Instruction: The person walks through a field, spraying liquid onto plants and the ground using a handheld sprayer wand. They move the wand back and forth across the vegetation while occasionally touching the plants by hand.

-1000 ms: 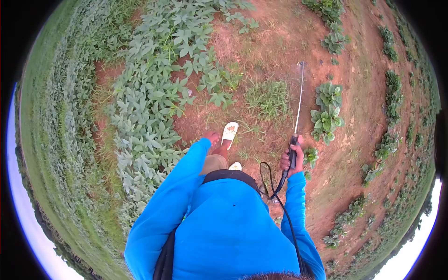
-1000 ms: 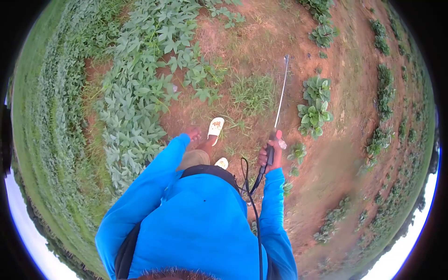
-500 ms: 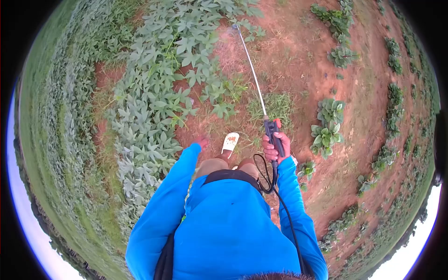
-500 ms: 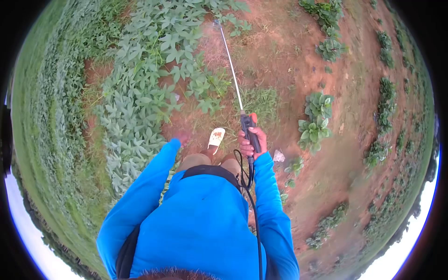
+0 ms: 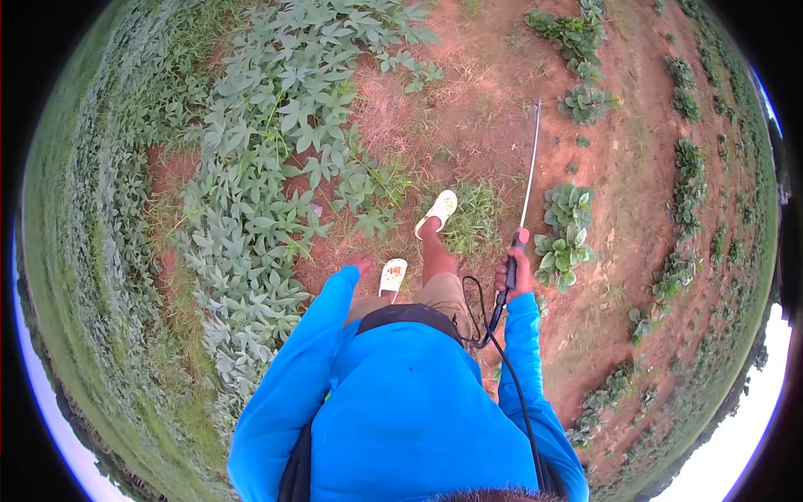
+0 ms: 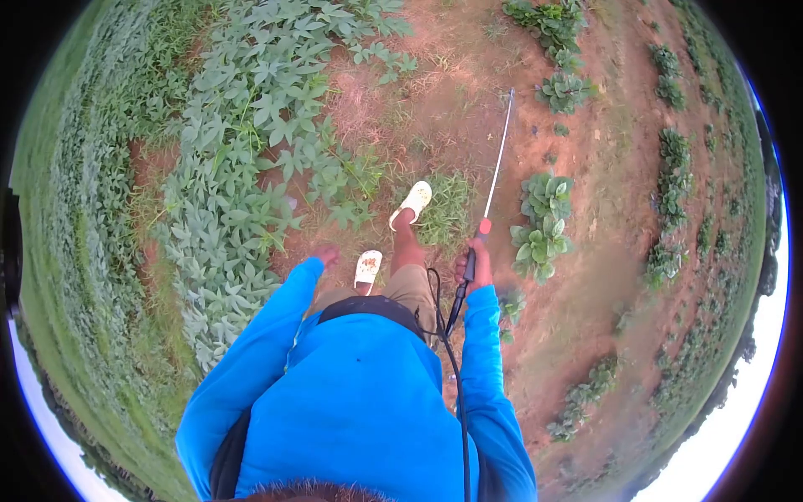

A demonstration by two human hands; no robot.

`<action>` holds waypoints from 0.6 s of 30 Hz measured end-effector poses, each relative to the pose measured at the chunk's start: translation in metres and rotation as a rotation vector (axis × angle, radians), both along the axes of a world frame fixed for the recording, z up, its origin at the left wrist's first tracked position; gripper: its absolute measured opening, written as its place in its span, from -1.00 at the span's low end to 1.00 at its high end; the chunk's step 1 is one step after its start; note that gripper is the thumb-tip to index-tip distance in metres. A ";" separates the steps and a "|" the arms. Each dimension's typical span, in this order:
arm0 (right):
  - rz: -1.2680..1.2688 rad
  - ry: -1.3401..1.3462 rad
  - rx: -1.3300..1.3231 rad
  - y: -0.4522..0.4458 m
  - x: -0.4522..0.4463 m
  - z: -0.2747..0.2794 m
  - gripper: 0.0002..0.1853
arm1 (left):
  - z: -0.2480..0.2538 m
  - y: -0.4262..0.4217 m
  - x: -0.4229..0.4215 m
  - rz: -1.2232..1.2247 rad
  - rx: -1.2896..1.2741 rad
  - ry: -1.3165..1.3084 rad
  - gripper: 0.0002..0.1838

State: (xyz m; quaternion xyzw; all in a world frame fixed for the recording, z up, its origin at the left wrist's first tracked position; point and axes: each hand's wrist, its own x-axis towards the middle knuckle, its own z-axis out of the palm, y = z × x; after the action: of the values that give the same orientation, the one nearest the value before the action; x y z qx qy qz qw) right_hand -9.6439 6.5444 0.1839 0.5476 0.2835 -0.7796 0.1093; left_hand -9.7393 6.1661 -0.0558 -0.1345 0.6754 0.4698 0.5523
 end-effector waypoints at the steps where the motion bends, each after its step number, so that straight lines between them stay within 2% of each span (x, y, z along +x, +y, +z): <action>1: -0.006 -0.007 0.039 0.008 -0.008 -0.003 -0.67 | -0.001 0.005 -0.008 -0.035 -0.067 0.019 -0.75; 5: 0.008 0.034 -0.050 0.043 -0.051 -0.019 -0.67 | 0.001 0.021 -0.037 -0.003 -0.017 0.016 -0.75; 8: 0.054 0.093 -0.159 0.069 -0.086 -0.037 -0.69 | 0.014 0.051 -0.071 -0.149 -0.151 0.107 -0.75; 10: 0.115 0.185 -0.418 0.084 -0.110 -0.044 -0.70 | 0.023 0.069 -0.092 -0.060 -0.119 0.062 -0.73; 11: 0.130 0.210 -0.506 0.091 -0.122 -0.046 -0.71 | 0.014 0.076 -0.104 -0.065 -0.131 0.068 -0.73; 12: 0.131 0.219 -0.516 0.097 -0.133 -0.045 -0.71 | -0.020 0.076 -0.113 -0.056 -0.082 0.058 -0.74; 13: 0.160 0.265 -0.644 0.103 -0.144 -0.044 -0.71 | -0.036 0.078 -0.125 -0.046 -0.033 0.050 -0.74; 15: 0.195 0.334 -0.848 0.114 -0.165 -0.037 -0.72 | 0.021 0.124 -0.165 -0.080 -0.082 0.098 -0.75; 16: 0.189 0.342 -0.855 0.119 -0.172 -0.035 -0.72 | 0.049 0.151 -0.183 -0.115 -0.118 0.133 -0.75; 18: 0.257 0.391 -0.914 0.132 -0.190 -0.032 -0.72 | 0.062 0.184 -0.217 -0.104 -0.068 0.133 -0.76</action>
State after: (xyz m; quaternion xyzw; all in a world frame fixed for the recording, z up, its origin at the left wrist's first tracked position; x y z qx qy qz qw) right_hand -9.8337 6.6761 0.1515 0.2484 -0.0061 -0.8920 0.3776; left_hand -9.9564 6.3498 0.0065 -0.0864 0.7323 0.4253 0.5247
